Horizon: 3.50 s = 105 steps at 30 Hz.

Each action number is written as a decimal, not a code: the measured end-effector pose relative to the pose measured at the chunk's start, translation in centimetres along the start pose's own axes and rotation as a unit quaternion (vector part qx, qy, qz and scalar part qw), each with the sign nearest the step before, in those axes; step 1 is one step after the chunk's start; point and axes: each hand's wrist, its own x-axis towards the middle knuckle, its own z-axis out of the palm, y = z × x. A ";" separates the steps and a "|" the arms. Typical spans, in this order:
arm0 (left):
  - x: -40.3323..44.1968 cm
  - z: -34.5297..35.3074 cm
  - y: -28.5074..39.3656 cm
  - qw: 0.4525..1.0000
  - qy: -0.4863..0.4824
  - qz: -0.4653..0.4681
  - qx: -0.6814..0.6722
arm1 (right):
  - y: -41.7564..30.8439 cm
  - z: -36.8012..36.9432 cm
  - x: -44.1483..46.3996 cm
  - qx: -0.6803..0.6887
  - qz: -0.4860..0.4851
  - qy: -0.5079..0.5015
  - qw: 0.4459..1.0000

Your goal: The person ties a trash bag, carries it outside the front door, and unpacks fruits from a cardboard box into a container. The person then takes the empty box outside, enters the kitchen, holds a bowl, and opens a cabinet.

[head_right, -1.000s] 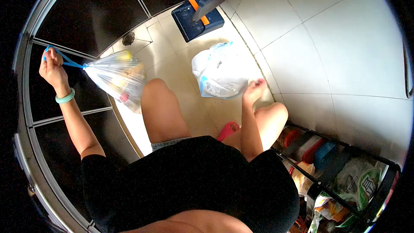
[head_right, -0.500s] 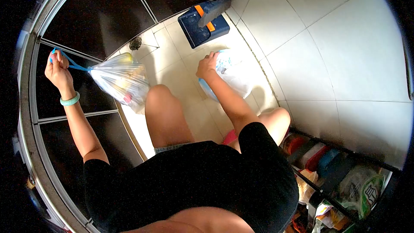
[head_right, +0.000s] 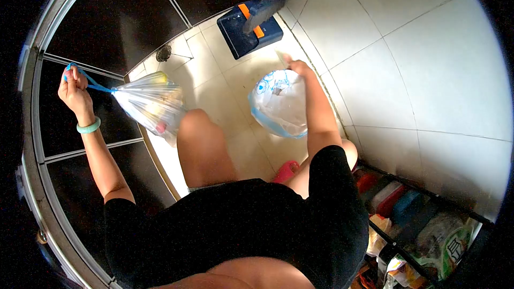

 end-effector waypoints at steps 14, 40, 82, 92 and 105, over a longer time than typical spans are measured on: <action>-1.6 -1.0 0.0 0.998 0.001 0.017 -0.055 | -3.4 19.2 -23.1 -0.072 -0.256 0.251 0.931; 0.5 3.2 6.1 0.999 -0.006 0.028 0.023 | -2.4 7.3 -18.5 0.560 0.219 -0.298 0.741; -8.8 17.7 39.1 0.622 -0.775 0.065 0.095 | -1.6 16.5 -78.0 0.496 0.328 0.250 0.765; -19.2 19.8 41.8 0.529 -0.834 0.156 0.023 | -8.3 30.1 -87.5 0.544 0.482 0.331 0.602; -42.2 17.1 56.5 0.227 -0.933 0.278 -0.011 | -11.1 42.9 -92.6 0.649 0.488 0.454 0.368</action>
